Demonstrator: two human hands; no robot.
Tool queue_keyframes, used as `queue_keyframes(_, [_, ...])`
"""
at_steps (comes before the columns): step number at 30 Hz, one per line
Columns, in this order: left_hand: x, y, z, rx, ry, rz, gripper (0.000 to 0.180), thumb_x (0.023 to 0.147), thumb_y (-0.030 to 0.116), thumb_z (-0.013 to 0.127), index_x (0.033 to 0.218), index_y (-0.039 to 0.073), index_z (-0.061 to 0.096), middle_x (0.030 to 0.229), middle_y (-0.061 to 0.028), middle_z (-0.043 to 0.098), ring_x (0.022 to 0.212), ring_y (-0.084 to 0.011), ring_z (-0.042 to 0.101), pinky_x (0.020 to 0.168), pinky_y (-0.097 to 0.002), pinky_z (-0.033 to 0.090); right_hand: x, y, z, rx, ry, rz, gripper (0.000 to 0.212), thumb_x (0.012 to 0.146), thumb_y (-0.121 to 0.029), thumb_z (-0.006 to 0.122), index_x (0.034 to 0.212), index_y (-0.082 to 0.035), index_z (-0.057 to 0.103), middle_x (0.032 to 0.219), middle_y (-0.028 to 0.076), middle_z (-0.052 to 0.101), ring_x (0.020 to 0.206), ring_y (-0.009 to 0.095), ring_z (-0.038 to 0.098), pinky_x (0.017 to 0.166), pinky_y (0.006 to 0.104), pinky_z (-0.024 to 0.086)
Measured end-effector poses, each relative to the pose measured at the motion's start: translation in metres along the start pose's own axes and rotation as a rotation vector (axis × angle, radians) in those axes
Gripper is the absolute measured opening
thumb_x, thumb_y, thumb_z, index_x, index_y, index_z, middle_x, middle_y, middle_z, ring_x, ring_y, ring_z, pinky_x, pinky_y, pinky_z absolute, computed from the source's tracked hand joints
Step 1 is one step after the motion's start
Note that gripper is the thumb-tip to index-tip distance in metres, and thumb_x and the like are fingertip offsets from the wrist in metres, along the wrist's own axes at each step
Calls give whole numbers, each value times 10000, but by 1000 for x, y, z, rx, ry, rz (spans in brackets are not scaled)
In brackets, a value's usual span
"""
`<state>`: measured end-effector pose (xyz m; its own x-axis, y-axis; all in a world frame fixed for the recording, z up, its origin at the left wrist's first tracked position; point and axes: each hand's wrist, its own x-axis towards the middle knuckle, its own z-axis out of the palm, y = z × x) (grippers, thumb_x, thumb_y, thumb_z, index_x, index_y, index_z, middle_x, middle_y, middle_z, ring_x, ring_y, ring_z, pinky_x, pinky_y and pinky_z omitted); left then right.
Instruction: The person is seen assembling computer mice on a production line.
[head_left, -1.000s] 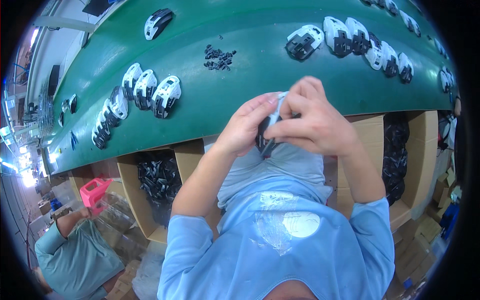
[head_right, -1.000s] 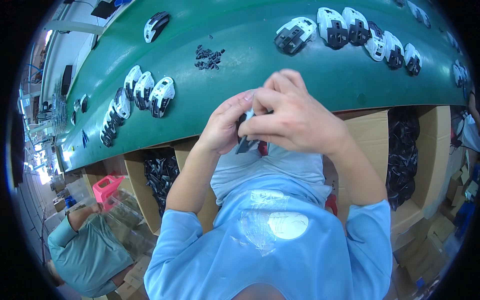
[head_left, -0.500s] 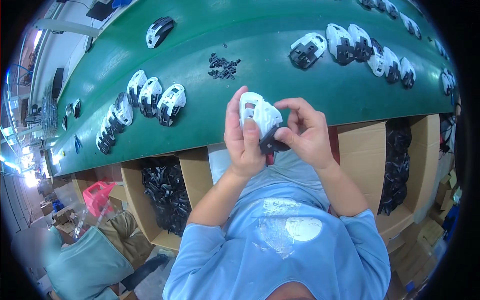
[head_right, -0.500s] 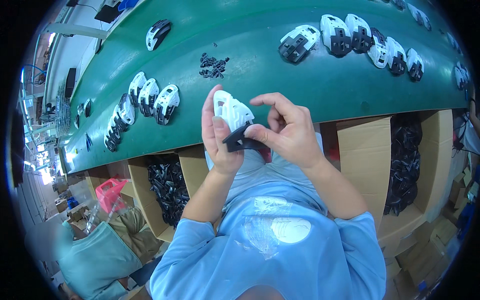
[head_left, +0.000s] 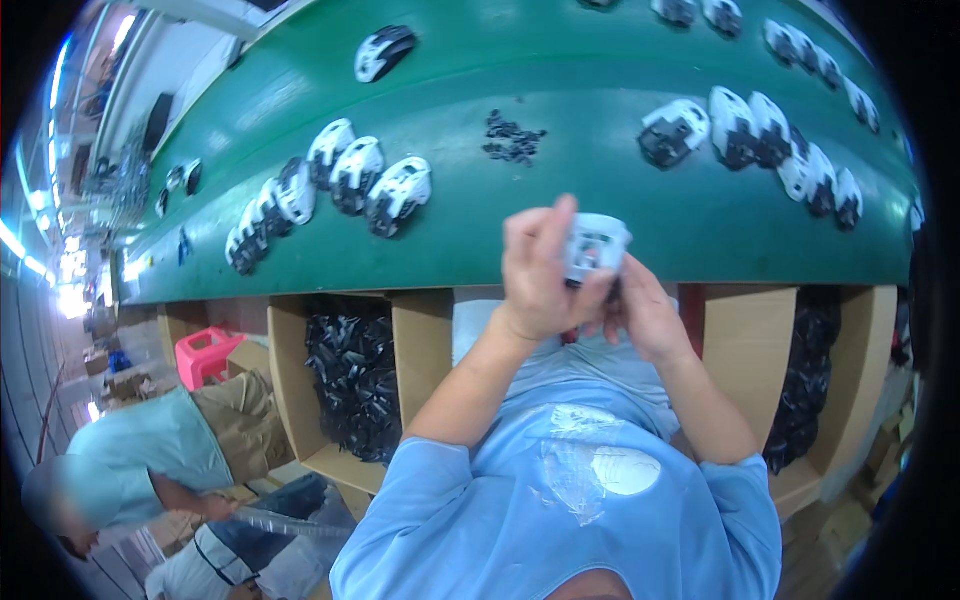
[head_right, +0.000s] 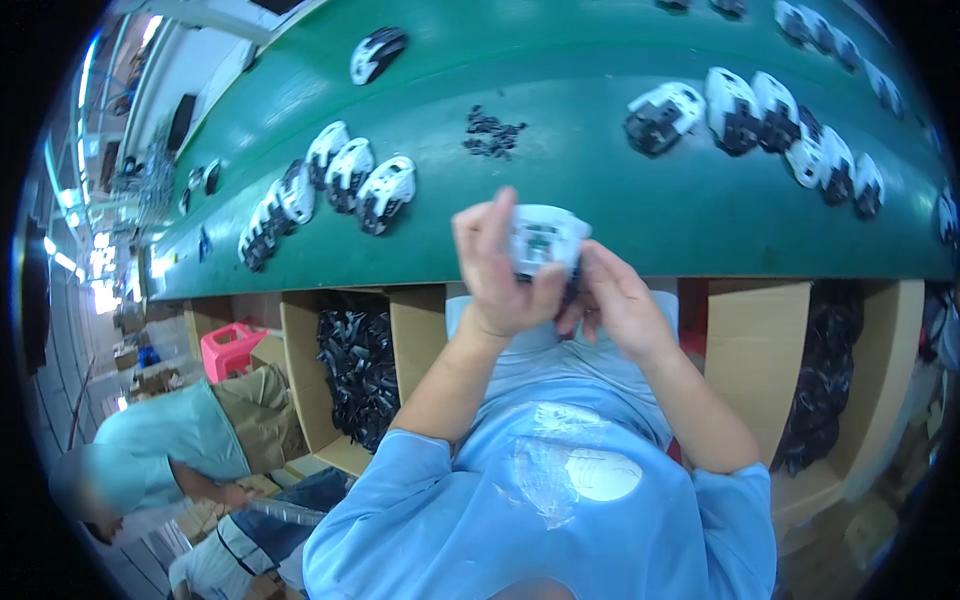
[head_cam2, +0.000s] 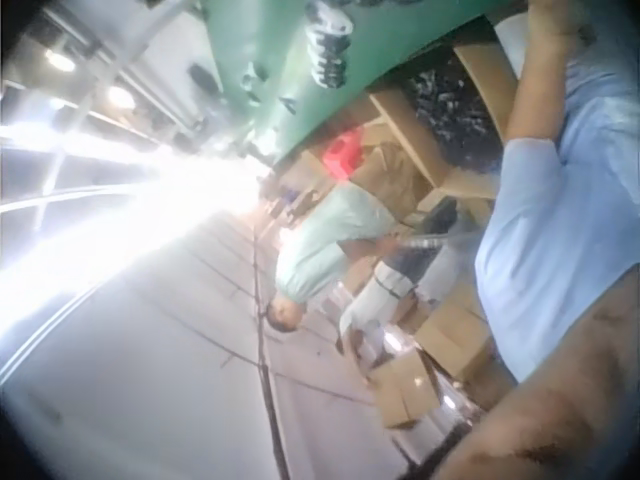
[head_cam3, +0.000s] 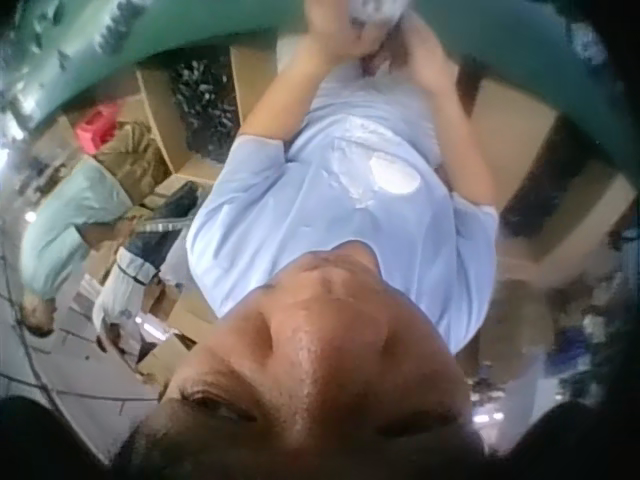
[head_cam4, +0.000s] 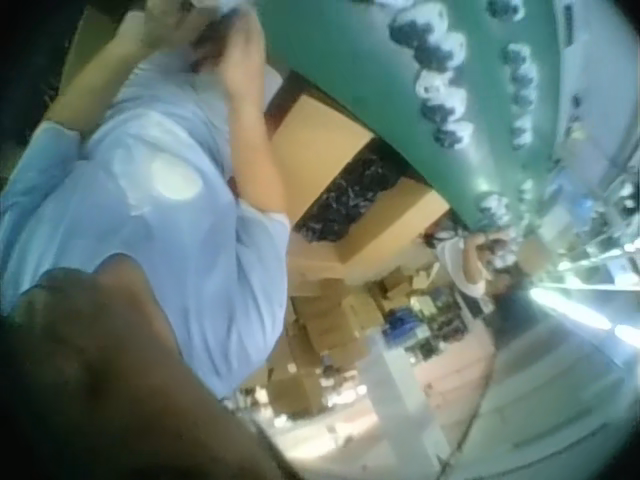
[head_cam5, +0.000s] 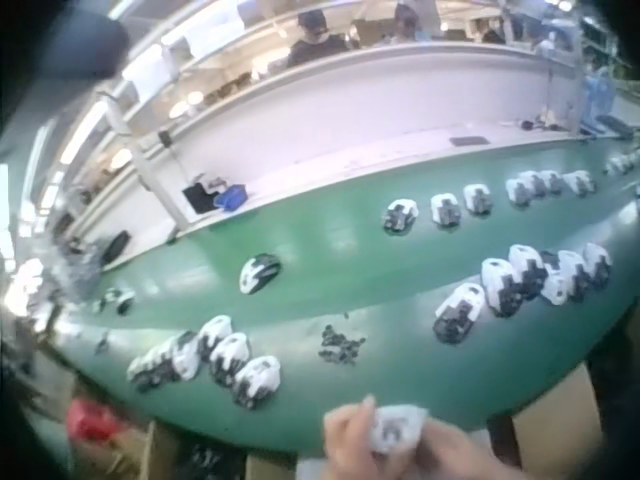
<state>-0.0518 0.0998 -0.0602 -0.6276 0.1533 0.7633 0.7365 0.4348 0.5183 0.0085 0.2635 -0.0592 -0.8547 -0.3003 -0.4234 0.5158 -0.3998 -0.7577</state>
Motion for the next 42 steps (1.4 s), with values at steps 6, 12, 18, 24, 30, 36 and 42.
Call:
queue_keyframes(6, [-7,3,4,-64,-26,15,657,903,288,727,1382,-99,497,1111,-217,557,941,-324,583,764,-399,535,2,14,3,267,321,-193,360,1055,-187,555,1400,-90,517,1050,-4,640,830,62,612,590,210,492])
queue_keyframes(12, [15,23,-10,-966,97,-821,627,1056,308,500,1527,-56,301,1190,-84,594,1041,-160,612,959,-319,498,-7,-48,2,-172,62,-630,524,883,7,738,1364,-39,536,980,33,672,839,85,633,762,221,512])
queue_keyframes(18, [3,30,-1,-972,105,-733,613,1069,331,472,1519,-50,303,1208,-93,587,1065,-145,598,938,-287,492,18,-42,29,-552,194,-951,413,793,-123,861,1178,-41,738,913,68,687,778,134,618,682,261,497])
queue_keyframes(24, [-9,32,13,-784,178,-668,591,1074,292,493,1521,-44,299,1236,-92,569,1066,-134,573,935,-283,478,32,-4,28,-512,551,-1128,351,819,-161,844,1142,-60,752,981,99,702,800,195,639,687,298,520])
queue_keyframes(30, [-6,31,5,-791,232,-662,587,1071,275,511,1518,-44,303,1272,-96,546,1113,-132,545,976,-286,452,16,-25,26,-704,392,-872,236,944,-108,719,1165,-25,729,955,65,687,825,156,632,727,263,510])
queue_keyframes(36, [-19,20,4,-652,147,-595,628,1057,299,539,1526,-37,291,1301,-103,523,1144,-143,528,999,-304,440,16,-32,31,-179,280,-685,196,1022,-90,624,1174,4,703,936,-4,627,807,64,568,727,210,470])
queue_keyframes(42, [-21,26,11,-645,168,-577,641,1022,273,611,1488,-40,303,1253,-106,504,1125,-155,525,978,-303,445,29,-7,42,-157,398,-852,194,1015,-128,641,1144,-2,712,1018,26,647,842,86,598,743,238,489])
